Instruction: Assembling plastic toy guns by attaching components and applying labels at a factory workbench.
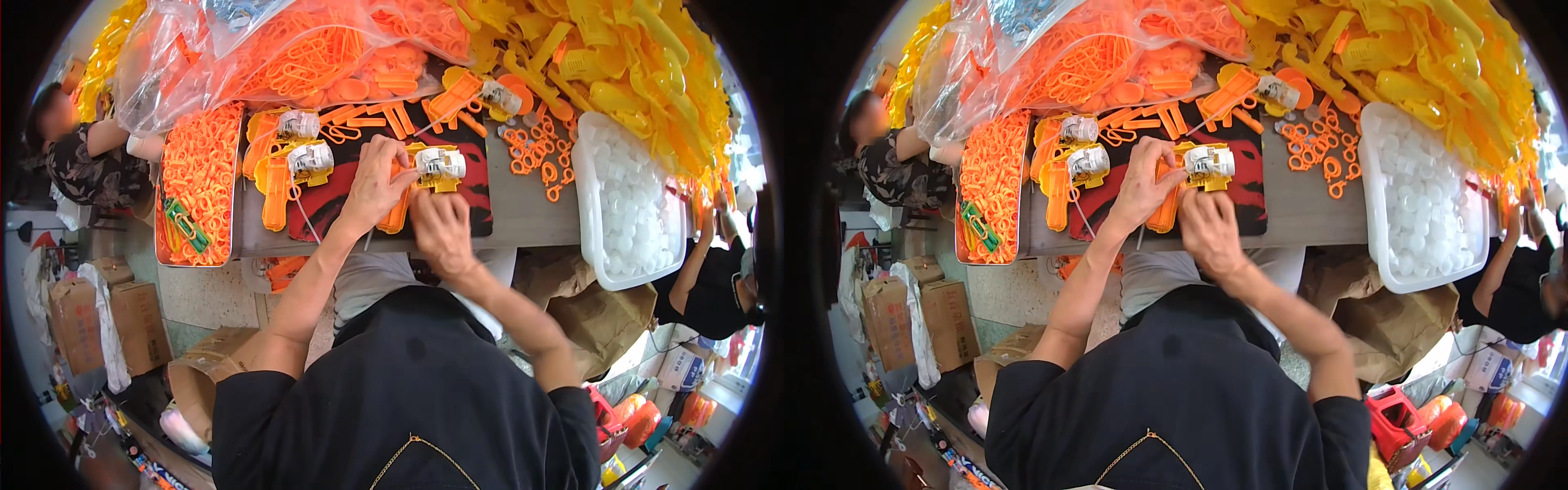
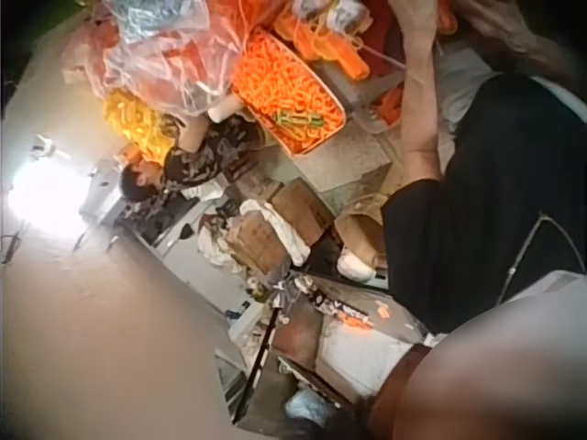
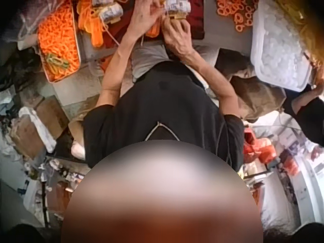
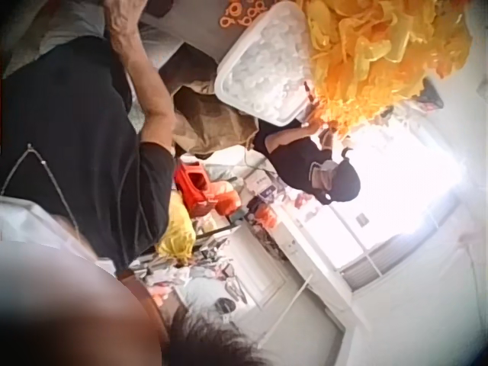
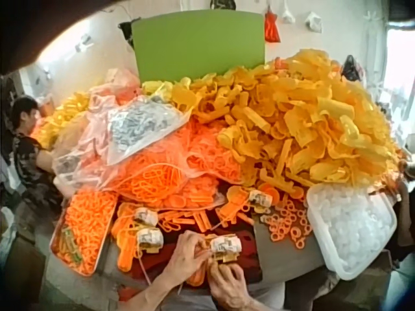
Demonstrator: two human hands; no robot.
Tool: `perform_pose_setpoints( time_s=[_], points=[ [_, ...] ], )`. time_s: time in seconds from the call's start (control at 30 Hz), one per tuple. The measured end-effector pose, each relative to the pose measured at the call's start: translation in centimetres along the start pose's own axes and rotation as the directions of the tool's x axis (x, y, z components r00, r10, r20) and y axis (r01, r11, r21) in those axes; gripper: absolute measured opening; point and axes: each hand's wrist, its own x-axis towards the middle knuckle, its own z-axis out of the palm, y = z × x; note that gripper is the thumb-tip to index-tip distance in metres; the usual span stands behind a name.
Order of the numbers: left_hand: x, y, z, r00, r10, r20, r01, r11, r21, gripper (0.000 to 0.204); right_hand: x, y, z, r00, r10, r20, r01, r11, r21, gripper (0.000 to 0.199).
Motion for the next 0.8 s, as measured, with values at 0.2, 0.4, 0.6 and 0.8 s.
perform_pose_setpoints(
  time_s=[0.2,0.4,0.6,0.8],
  points=[
    [1.1,-1.4,-1.9,0.992,0.099,0.083,-0.101,0.995,0.02,0.027,1.2,-0.2,-1.4,0.981,0.195,0.01,-0.181,0.888,0.422,0.044],
    [0.2,1.2,-1.2,0.983,0.173,-0.062,-0.142,0.93,0.338,0.022,3.9,5.4,-0.7,0.96,0.268,0.085,-0.279,0.873,0.4,0.045],
    [-1.1,2.2,1.4,0.971,0.121,-0.208,-0.063,0.962,0.265,0.019,3.2,4.7,0.8,0.958,0.278,0.078,-0.287,0.897,0.336,0.045],
    [-2.0,2.4,0.4,0.96,0.274,-0.053,-0.222,0.864,0.452,0.024,3.5,4.0,1.4,0.943,0.324,0.072,-0.326,0.865,0.381,0.041]
  ],
)
